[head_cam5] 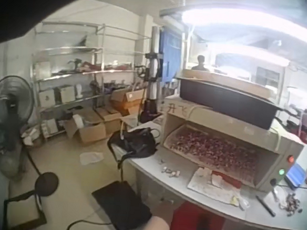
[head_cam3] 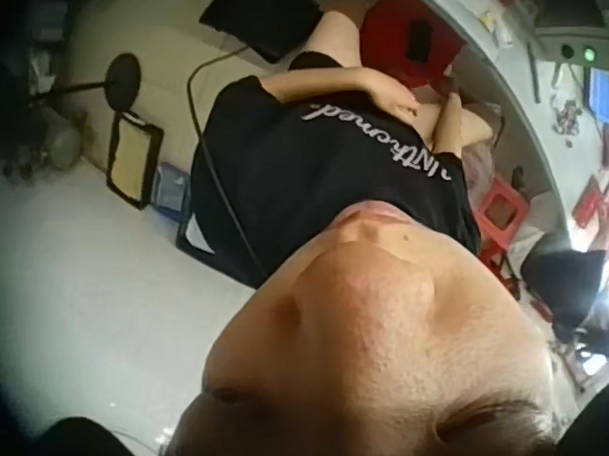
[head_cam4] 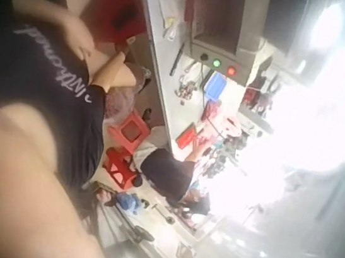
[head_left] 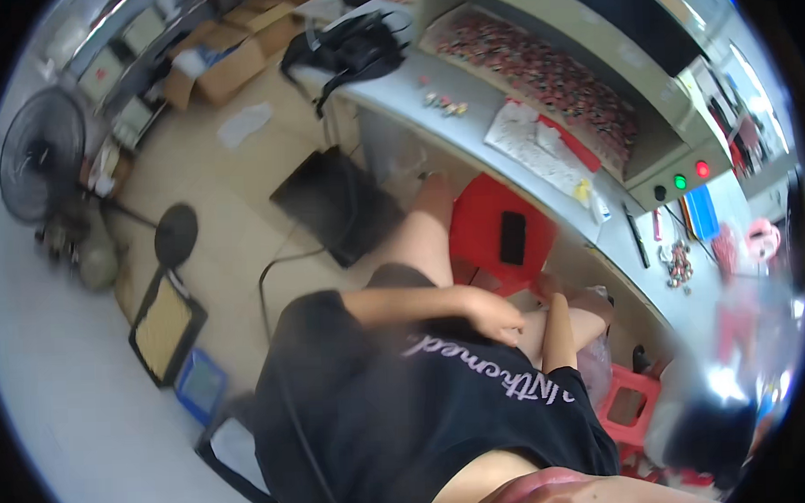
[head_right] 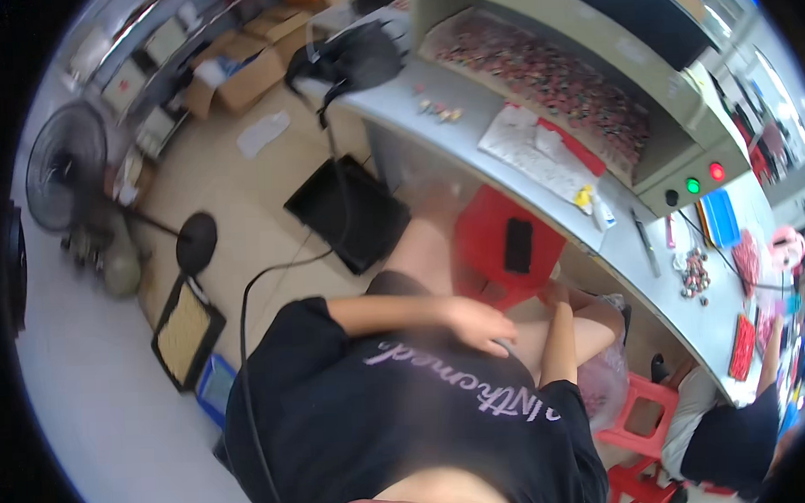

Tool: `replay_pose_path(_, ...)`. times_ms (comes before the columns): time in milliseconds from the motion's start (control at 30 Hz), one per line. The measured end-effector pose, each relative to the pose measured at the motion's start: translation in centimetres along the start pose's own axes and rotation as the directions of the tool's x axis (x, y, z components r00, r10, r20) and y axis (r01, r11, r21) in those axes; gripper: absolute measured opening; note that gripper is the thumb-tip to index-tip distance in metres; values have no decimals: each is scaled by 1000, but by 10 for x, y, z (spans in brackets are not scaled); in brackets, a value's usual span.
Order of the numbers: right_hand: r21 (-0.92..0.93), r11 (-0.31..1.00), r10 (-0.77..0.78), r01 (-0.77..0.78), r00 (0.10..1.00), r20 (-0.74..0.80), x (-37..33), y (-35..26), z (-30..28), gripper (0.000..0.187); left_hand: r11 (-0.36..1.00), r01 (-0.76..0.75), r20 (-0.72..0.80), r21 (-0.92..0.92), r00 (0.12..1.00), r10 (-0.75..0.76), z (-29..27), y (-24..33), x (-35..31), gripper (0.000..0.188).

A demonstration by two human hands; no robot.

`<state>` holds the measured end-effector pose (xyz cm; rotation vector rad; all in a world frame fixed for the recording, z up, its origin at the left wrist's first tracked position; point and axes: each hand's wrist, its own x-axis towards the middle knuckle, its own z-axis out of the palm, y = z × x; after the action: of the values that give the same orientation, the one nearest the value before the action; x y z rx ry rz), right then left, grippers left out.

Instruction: The person applies glue to miniature figurine parts using a squeeze bottle, fits and presses the pieces together by hand, and wipes the figurine with a cloth.

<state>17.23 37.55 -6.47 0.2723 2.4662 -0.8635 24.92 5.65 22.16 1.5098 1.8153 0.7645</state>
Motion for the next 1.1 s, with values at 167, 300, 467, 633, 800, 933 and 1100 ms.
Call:
replay_pose_path(167,-403,905,-135,138,990,36,-14,-11,-11,21,982,-174,-107,70,978,180,-58,89,-77,39)
replay_pose_path(300,-509,835,-201,211,977,75,-16,-28,-13,25,875,-455,-39,-164,889,455,-82,129,-168,29)
replay_pose_path(467,-464,842,-282,275,958,56,-31,-73,-11,30,529,-833,95,161,547,832,-61,180,-250,15)
replay_pose_path(633,-308,938,-214,159,965,-152,-67,-96,-8,28,411,-813,240,412,532,812,-58,211,-278,15)
replay_pose_path(800,-179,931,-358,318,890,-283,-76,-116,-5,27,364,-875,611,320,484,627,-101,256,-271,7)
replay_pose_path(933,-77,888,-446,452,812,-377,-105,-165,4,22,396,-875,623,280,479,618,-150,247,-255,12)
replay_pose_path(1100,133,855,-374,501,774,-510,-145,-170,8,18,475,-868,420,-144,381,824,-233,190,-155,17)
